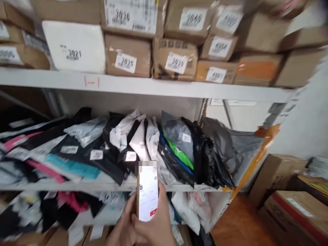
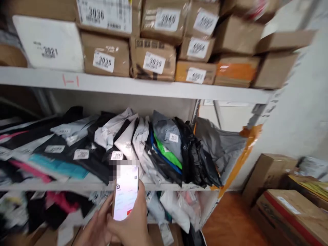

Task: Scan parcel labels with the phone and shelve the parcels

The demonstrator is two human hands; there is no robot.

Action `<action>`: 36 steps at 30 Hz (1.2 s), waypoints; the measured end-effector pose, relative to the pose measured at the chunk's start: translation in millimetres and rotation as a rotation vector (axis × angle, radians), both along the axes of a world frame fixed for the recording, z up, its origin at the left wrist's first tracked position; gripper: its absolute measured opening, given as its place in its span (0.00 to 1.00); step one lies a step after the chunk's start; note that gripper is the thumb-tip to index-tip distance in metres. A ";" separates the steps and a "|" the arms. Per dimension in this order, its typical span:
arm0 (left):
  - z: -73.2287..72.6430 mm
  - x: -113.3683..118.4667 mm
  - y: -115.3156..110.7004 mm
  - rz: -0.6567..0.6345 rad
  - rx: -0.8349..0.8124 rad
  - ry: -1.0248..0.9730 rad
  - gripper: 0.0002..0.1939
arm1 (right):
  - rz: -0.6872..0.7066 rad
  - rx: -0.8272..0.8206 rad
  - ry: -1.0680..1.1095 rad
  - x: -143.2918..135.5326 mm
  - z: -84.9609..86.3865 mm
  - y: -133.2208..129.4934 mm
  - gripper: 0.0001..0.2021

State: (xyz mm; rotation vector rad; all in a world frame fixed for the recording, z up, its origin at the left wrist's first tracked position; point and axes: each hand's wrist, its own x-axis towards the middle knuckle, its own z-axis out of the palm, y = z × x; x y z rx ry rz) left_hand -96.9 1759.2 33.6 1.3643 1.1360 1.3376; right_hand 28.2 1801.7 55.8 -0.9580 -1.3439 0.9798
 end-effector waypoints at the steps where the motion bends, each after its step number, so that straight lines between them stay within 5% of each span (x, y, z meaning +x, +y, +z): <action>1: -7.0 2.1 1.9 -0.091 -0.130 -0.161 0.35 | 0.016 -0.058 -0.001 -1.4 -14.7 -6.4 0.45; 4: -23.4 0.3 2.3 -0.272 -0.437 -0.592 0.42 | 0.189 -0.171 0.081 3.6 -42.9 -11.6 0.36; 6: -30.9 -2.5 -2.0 -0.297 -0.529 -0.707 0.48 | 0.287 -0.266 0.153 11.1 -50.7 -8.9 0.27; 16: -77.4 -14.9 -22.8 -0.348 -0.496 -0.772 0.35 | 0.263 -0.512 0.347 2.7 -66.7 -3.6 0.21; 26: -70.9 -20.6 -32.9 -0.334 -0.487 -0.703 0.40 | 0.201 -0.496 0.230 -9.7 -65.2 -17.7 0.24; 36: -69.6 -26.2 -29.4 -0.366 -0.419 -0.820 0.39 | 0.435 -0.472 0.245 3.3 -71.1 -11.1 0.22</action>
